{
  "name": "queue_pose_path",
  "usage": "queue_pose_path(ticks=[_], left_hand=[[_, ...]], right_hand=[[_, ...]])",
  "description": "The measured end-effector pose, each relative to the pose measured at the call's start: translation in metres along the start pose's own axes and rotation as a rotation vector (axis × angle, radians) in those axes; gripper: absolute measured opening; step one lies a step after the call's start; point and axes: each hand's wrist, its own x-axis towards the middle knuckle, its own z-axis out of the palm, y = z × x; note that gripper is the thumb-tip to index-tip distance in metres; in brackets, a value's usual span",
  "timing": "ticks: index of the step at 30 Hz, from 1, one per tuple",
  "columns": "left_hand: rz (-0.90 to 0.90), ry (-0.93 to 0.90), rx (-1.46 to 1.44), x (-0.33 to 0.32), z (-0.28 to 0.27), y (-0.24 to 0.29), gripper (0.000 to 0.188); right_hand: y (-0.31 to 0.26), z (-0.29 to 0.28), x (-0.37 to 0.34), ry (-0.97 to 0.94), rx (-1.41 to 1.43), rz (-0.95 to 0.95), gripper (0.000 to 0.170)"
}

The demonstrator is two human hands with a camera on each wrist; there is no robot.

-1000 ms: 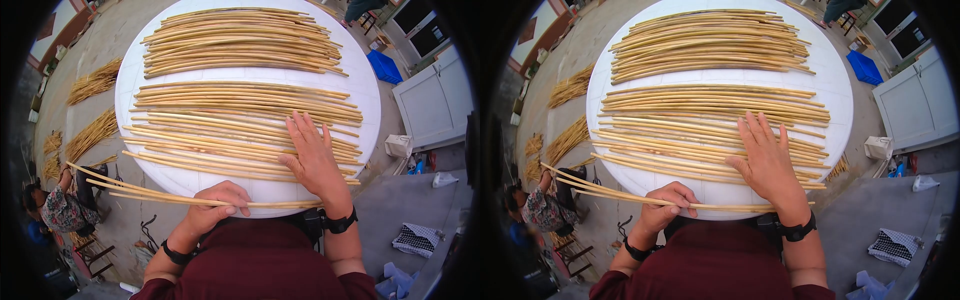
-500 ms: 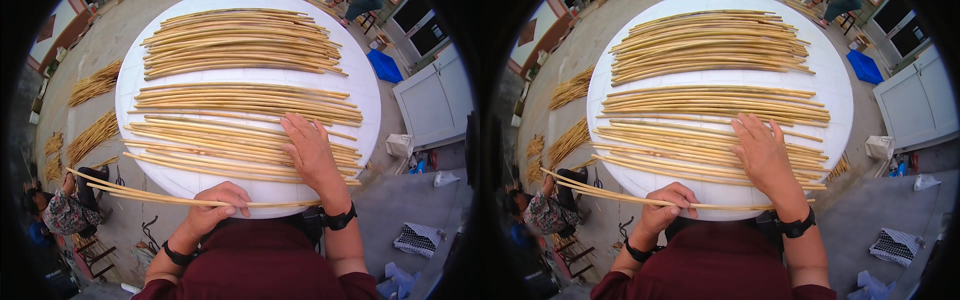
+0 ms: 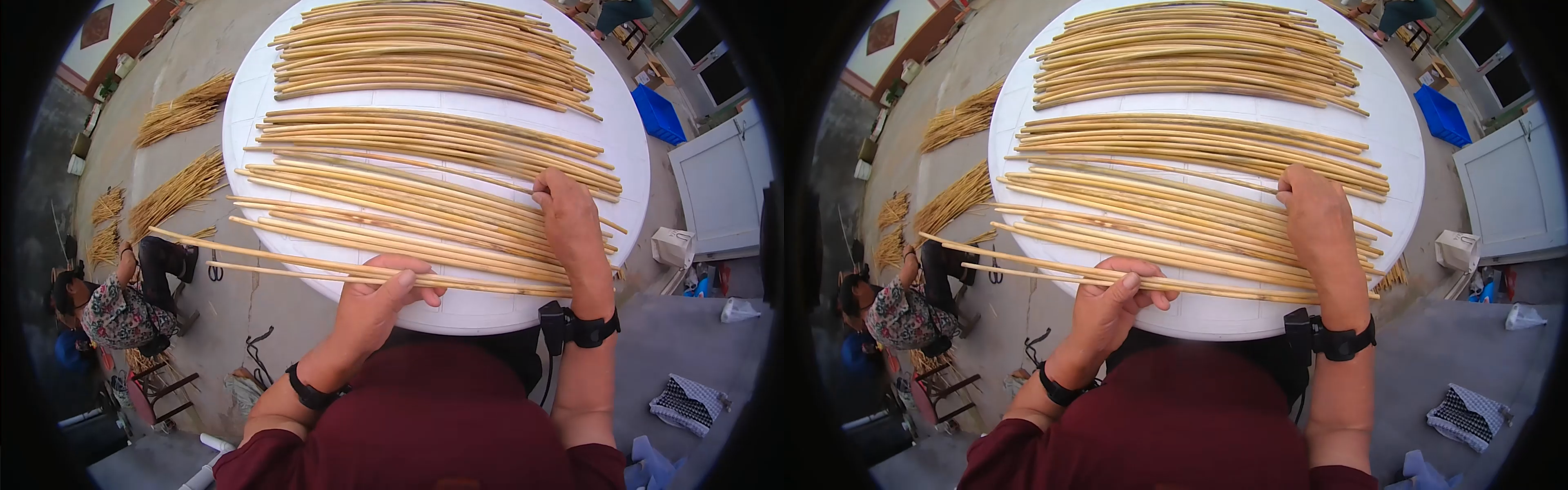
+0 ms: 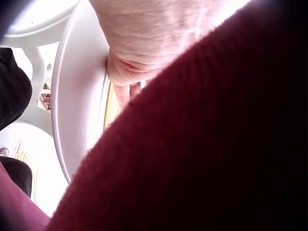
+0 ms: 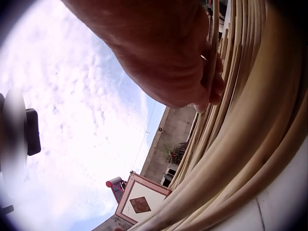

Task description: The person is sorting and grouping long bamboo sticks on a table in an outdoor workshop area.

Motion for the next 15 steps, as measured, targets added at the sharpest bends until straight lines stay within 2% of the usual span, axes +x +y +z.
queue_pose_path(ticks=[1,4,8,9,12,13,15], left_hand=[[-0.006,0.01,-0.013,0.0,0.001,0.001,0.025],[-0.026,0.048,-0.047,0.001,-0.003,-0.002,0.03],[-0.027,0.091,-0.065,0.003,0.002,0.002,0.042],[-0.023,0.102,-0.055,0.003,0.003,0.001,0.042],[-0.016,0.088,-0.059,0.002,0.001,-0.001,0.041],[-0.014,0.074,-0.066,0.002,0.0,-0.001,0.041],[-0.025,0.072,-0.131,0.002,0.001,0.001,0.035]], right_hand=[[-0.003,-0.008,-0.006,0.06,0.048,-0.033,0.006],[-0.021,-0.035,-0.025,0.051,0.284,-0.043,0.007],[-0.03,-0.035,-0.053,-0.153,0.208,-0.17,0.008],[-0.033,-0.028,-0.06,-0.129,0.221,-0.183,0.008],[-0.041,-0.022,-0.07,-0.254,0.392,-0.046,0.009],[-0.041,-0.019,-0.072,-0.214,0.407,-0.078,0.011],[-0.041,-0.021,-0.073,-0.249,0.417,-0.086,0.013]])
